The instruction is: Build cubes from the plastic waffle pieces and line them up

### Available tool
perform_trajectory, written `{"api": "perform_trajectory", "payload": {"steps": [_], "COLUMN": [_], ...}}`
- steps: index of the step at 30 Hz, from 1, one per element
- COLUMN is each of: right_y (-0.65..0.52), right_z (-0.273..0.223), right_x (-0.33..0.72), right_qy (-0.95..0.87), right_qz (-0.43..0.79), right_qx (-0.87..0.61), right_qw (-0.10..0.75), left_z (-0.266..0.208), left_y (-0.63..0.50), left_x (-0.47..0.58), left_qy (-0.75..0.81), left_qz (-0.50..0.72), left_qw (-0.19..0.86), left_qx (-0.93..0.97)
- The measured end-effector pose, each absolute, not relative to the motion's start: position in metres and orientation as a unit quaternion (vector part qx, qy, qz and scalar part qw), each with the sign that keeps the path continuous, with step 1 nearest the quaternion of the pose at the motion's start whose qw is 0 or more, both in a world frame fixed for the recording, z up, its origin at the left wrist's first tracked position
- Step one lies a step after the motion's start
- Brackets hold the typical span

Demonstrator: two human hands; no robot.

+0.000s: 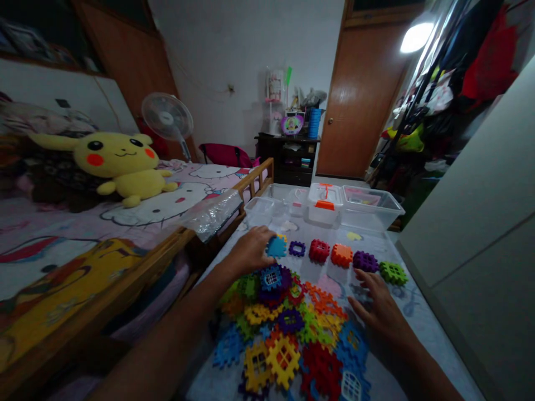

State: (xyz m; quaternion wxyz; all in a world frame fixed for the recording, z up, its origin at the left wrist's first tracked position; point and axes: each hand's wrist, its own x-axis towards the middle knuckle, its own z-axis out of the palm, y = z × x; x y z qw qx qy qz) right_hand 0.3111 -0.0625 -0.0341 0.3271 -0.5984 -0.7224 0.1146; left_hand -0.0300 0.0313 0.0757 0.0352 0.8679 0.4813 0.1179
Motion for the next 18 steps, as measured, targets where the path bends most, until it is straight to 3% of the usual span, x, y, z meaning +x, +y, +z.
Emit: {"api": "perform_trajectory", "payload": {"steps": [6, 18], "right_y": [-0.060, -0.061], "right_z": [-0.041, -0.044], "right_x": [0.309, 0.317], "right_qy": [-0.721, -0.726], "right_qz": [0.139, 0.148], "right_qx": [-0.607, -0.612], "right_qw": [0.304, 0.277], "left_z": [0.047, 0.017], "left_y": [0.082, 0.121], "left_x": [-0.119, -0.127], "left_qy": [0.604, 0.611], "left_qz": [0.047, -0.047], "left_qw": [0.081, 0.125], "left_qx": [0.792, 0.780]}}
